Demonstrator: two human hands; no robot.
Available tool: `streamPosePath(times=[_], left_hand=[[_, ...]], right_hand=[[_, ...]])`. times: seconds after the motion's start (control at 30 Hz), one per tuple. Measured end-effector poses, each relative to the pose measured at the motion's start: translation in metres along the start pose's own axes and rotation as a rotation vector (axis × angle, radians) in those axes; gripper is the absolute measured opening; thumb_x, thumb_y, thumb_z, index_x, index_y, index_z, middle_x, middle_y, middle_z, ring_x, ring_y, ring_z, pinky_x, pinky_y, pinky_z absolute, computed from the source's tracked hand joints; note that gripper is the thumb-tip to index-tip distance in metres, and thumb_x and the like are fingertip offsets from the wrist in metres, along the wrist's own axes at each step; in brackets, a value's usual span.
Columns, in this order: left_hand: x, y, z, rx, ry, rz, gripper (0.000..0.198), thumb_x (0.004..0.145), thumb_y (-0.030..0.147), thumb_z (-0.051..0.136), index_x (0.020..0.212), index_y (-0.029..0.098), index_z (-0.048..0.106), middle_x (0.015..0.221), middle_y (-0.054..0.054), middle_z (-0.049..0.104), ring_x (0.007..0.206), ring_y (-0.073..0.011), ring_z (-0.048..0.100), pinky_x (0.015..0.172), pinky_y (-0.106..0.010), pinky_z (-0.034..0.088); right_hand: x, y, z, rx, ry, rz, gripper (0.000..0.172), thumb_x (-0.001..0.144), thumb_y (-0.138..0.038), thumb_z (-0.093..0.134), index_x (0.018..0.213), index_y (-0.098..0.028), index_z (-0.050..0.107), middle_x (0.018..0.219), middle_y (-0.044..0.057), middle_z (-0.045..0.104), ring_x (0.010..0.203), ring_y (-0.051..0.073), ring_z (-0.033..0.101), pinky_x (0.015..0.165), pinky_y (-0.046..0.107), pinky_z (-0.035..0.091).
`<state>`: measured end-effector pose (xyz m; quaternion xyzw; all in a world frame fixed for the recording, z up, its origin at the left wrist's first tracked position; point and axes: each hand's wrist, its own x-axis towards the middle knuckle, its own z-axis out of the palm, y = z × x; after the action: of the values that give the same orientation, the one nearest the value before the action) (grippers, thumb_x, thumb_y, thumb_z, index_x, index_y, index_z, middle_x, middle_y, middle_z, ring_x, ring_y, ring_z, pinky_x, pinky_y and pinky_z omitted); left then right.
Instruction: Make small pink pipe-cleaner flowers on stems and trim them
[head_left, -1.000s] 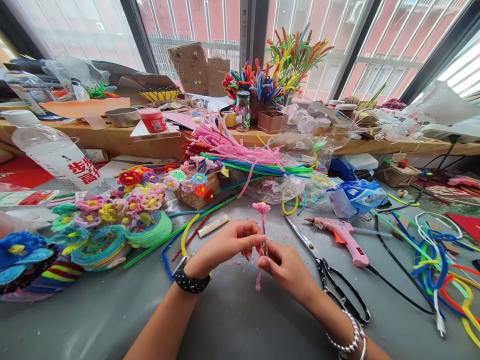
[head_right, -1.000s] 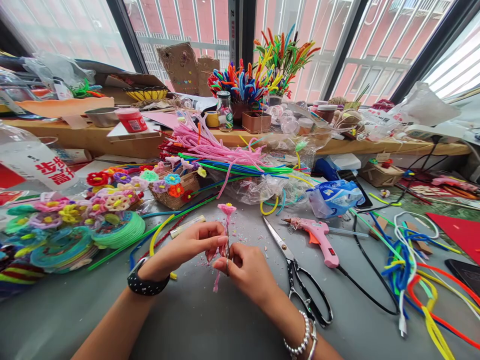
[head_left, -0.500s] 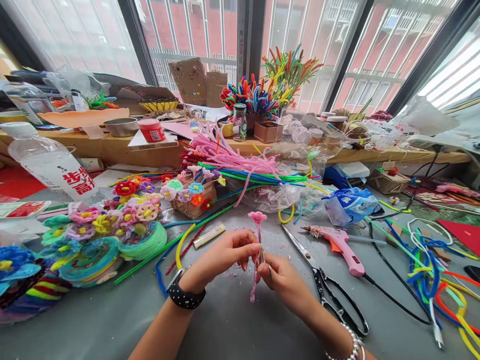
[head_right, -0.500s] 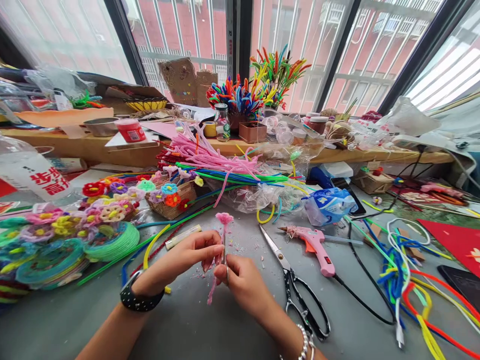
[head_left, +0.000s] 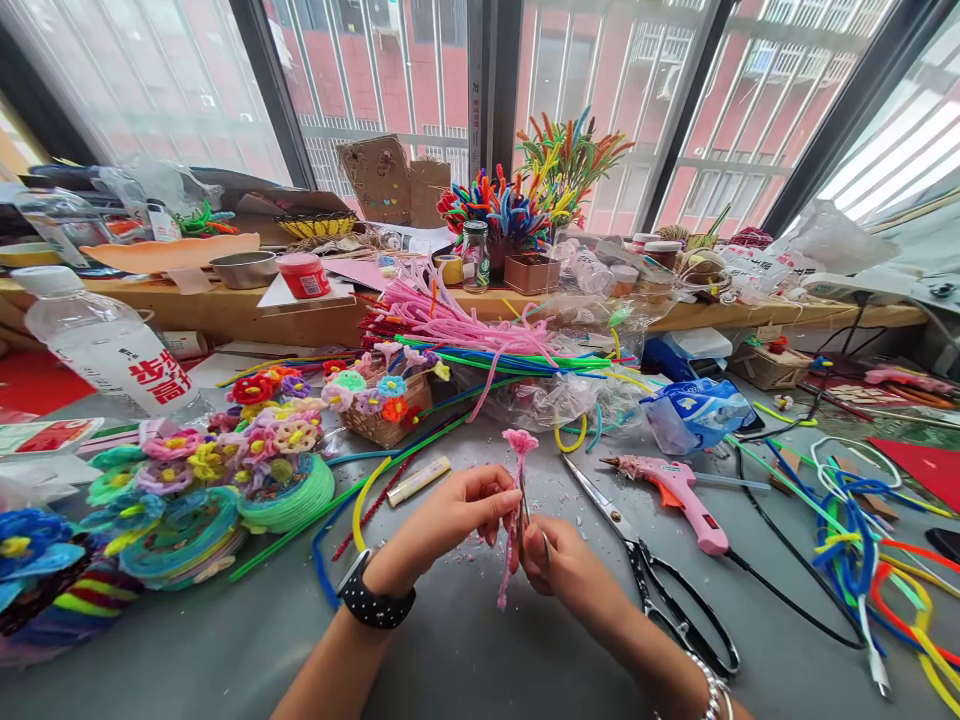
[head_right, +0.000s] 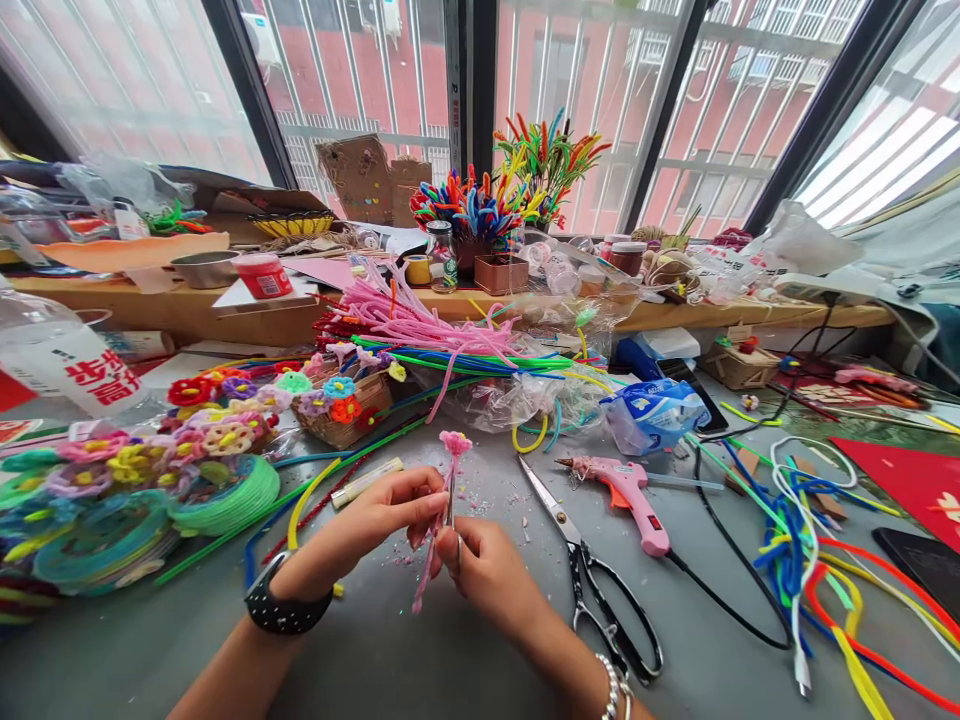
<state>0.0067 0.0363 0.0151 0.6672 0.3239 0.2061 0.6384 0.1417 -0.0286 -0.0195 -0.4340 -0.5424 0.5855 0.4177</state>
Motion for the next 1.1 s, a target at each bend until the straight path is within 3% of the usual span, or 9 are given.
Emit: streamPosePath(times=[0.2, 0.47, 0.83, 1.1], left_hand=[[0.0, 0.0, 0.002, 0.072, 0.053, 0.012, 0.028, 0.072, 0.041, 0.051, 0.067, 0.014, 0.048, 0.053, 0.005, 0.044, 0.049, -0.007, 0.041, 0.047, -0.019, 0.032], [0.001, 0.001, 0.004, 0.115, 0.066, 0.043, 0.025, 0.075, 0.038, 0.048, 0.066, 0.014, 0.047, 0.053, 0.005, 0.043, 0.049, -0.0069, 0.041, 0.046, -0.019, 0.032], [0.002, 0.0, 0.005, 0.061, 0.094, 0.05, 0.024, 0.074, 0.037, 0.048, 0.066, 0.015, 0.045, 0.051, 0.006, 0.042, 0.047, -0.0061, 0.04, 0.044, -0.018, 0.032], [0.0, 0.001, 0.006, 0.026, 0.052, 0.014, 0.025, 0.075, 0.039, 0.047, 0.067, 0.016, 0.043, 0.054, 0.005, 0.045, 0.049, -0.0064, 0.041, 0.045, -0.018, 0.033]], right_hand=[[-0.003, -0.003, 0.001, 0.371, -0.126, 0.118, 0.062, 0.062, -0.074, 0.036, 0.058, -0.014, 0.047, 0.041, -0.01, 0.022, 0.036, 0.002, 0.013, 0.037, 0.02, 0.008], [-0.005, -0.007, 0.001, 0.546, -0.098, 0.148, 0.057, 0.063, -0.07, 0.044, 0.054, -0.013, 0.047, 0.039, -0.012, 0.018, 0.035, 0.001, 0.01, 0.038, 0.02, 0.006], [-0.004, 0.003, 0.005, 0.513, 0.046, 0.156, 0.054, 0.056, -0.066, 0.056, 0.049, -0.015, 0.04, 0.042, -0.01, 0.024, 0.036, 0.001, 0.014, 0.04, 0.021, 0.007], [-0.004, -0.003, 0.008, 0.429, -0.013, 0.132, 0.056, 0.058, -0.069, 0.05, 0.048, -0.014, 0.042, 0.04, -0.011, 0.018, 0.036, 0.002, 0.014, 0.039, 0.022, 0.007]])
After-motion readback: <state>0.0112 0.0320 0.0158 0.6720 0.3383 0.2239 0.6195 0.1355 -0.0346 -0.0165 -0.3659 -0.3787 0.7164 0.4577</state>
